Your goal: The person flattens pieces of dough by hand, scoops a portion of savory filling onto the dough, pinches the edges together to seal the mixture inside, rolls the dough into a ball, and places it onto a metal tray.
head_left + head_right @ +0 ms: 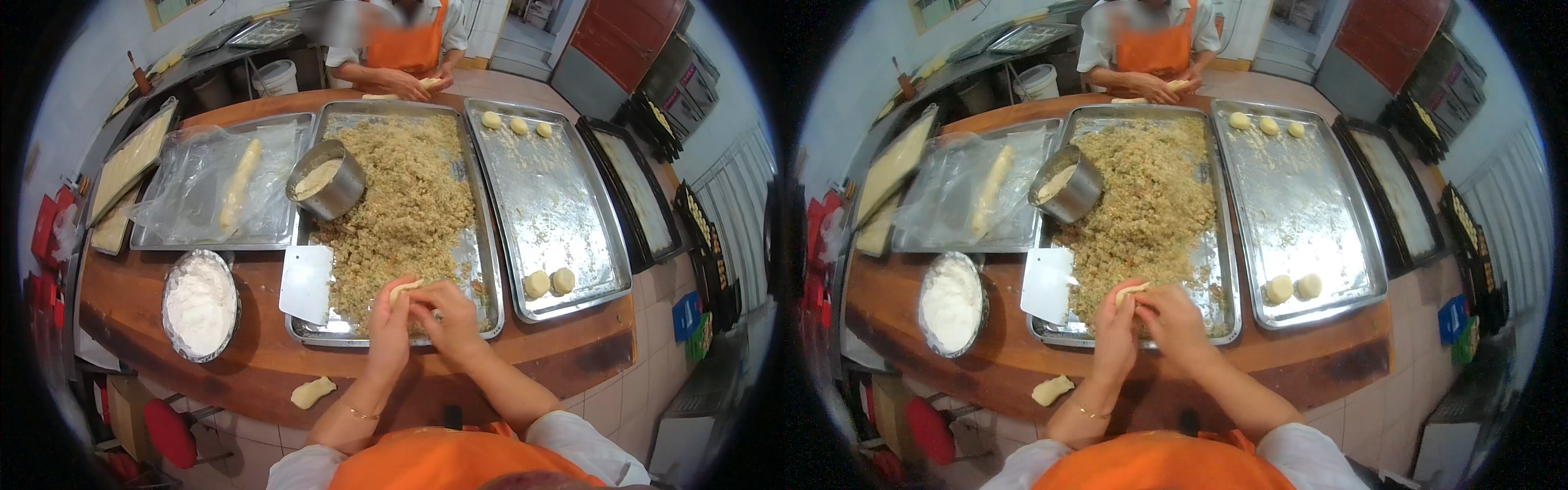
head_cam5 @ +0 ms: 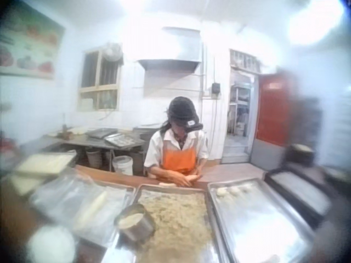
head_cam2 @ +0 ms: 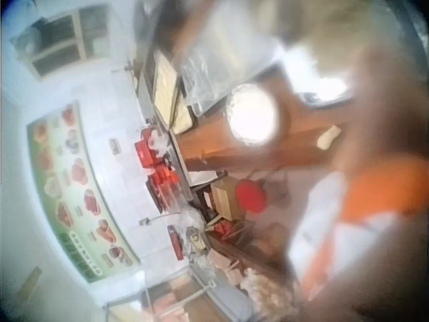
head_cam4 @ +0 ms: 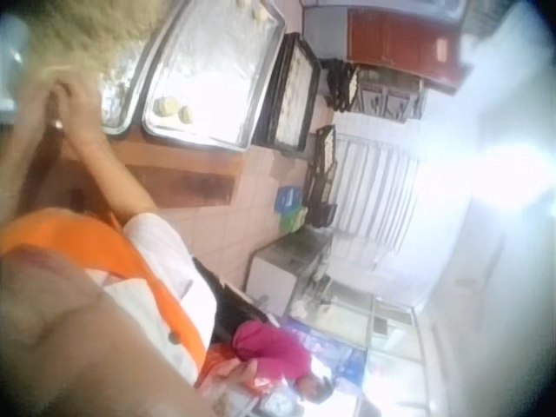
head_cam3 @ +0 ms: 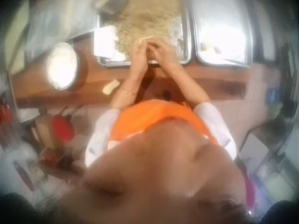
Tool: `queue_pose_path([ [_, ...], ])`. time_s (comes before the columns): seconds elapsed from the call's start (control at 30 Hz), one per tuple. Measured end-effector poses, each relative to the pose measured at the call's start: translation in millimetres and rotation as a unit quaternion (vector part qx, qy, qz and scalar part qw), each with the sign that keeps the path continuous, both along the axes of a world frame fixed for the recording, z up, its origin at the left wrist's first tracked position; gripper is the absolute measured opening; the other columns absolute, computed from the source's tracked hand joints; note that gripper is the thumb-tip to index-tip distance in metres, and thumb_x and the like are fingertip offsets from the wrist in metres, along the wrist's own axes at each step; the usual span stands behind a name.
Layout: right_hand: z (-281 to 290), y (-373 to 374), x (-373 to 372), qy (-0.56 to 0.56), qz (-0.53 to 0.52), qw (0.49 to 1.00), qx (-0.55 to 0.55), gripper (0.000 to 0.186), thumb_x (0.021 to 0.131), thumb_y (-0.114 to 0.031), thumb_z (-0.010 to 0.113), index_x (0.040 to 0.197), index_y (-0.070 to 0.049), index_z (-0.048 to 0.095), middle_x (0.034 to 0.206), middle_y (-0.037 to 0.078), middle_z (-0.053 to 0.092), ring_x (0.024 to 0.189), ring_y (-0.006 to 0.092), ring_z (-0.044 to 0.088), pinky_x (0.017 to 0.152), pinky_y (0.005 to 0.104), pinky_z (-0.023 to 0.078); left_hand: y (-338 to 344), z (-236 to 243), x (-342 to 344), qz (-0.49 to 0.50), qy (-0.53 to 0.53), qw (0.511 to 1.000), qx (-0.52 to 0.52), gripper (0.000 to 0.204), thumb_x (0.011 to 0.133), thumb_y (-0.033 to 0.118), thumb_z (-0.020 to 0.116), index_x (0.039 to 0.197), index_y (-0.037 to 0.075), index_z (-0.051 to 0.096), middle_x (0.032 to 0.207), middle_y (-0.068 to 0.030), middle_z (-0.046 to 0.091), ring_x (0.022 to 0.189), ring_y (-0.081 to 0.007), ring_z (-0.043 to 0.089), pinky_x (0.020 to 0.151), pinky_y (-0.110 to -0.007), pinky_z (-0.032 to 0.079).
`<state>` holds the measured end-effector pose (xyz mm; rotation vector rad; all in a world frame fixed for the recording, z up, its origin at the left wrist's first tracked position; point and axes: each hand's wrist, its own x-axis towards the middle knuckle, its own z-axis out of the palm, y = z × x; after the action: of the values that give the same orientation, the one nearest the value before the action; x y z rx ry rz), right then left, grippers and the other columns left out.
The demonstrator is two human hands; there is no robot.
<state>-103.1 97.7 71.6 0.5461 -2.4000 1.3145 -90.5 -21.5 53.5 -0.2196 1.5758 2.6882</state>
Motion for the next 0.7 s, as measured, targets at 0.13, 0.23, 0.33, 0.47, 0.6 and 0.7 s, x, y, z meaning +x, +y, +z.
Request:
queue_pose_path([
  [0.13,25.2,15.0,-15.7,-0.314,0.068,0.863,-0.389,0.012,0.084,0.003,0.070,0.096,-0.001,0.067,0.095,0.008,0.066,0.081,0.0119,0.065,0.067,0.0273,0.055,-20.1,32.6,-20.0,-0.108,0.052,0.985,0.128,0.051,0.108,0.033,0.030,0.127,-0.006,0.055,0.135,-0.0152,0.055,0.123,-0.0222,0.053,0.103,-0.038,0.045],
  [0.23,9.4,2.2,-13.2,-0.134,0.029,0.987,-0.090,0.012,0.084,0.003,0.070,0.095,0.000,0.067,0.099,0.010,0.066,0.080,0.0145,0.066,0.067,0.0276,0.055,-0.4,11.8,-30.7,-0.030,0.020,0.991,0.131,0.050,0.107,0.031,0.032,0.120,-0.009,0.059,0.128,-0.0163,0.060,0.120,-0.0241,0.056,0.102,-0.040,0.046],
  [0.33,10.2,-1.4,-12.5,-0.001,0.040,0.999,0.004,0.017,0.086,-0.006,0.070,0.103,-0.004,0.068,0.107,0.013,0.065,0.089,0.0240,0.065,0.074,0.0319,0.053,6.2,-8.7,-38.0,0.011,-0.064,0.945,0.319,0.044,0.106,0.029,0.038,0.108,-0.008,0.063,0.119,-0.0187,0.063,0.112,-0.0273,0.061,0.099,-0.040,0.049],
  [0.47,30.8,2.0,-10.0,0.105,-0.065,0.992,0.033,0.038,0.081,-0.017,0.069,0.119,-0.011,0.067,0.131,0.017,0.056,0.120,0.0356,0.053,0.099,0.0457,0.042,4.9,-19.3,-41.1,0.004,-0.143,0.899,0.414,0.032,0.103,0.028,0.046,0.109,0.001,0.062,0.106,-0.0115,0.064,0.105,-0.0266,0.061,0.091,-0.039,0.052],
  [0.6,-6.7,-0.4,-21.4,0.128,-0.003,0.987,0.101,0.045,0.088,-0.030,0.060,0.130,-0.013,0.062,0.149,0.021,0.039,0.139,0.0417,0.033,0.112,0.0515,0.027,19.5,-11.9,-49.2,0.057,-0.215,0.890,0.399,0.028,0.102,0.031,0.050,0.098,0.007,0.063,0.096,-0.0095,0.064,0.090,-0.0251,0.062,0.082,-0.037,0.054],
  [0.7,33.7,40.1,-41.2,0.193,-0.086,0.949,0.233,0.051,0.079,-0.025,0.069,0.128,-0.013,0.064,0.148,0.021,0.040,0.137,0.0412,0.036,0.110,0.0538,0.029,-11.9,-34.1,-49.7,0.022,-0.161,0.843,0.512,0.034,0.102,0.037,0.050,0.087,0.008,0.061,0.088,-0.0098,0.062,0.081,-0.0239,0.060,0.075,-0.034,0.054],
])
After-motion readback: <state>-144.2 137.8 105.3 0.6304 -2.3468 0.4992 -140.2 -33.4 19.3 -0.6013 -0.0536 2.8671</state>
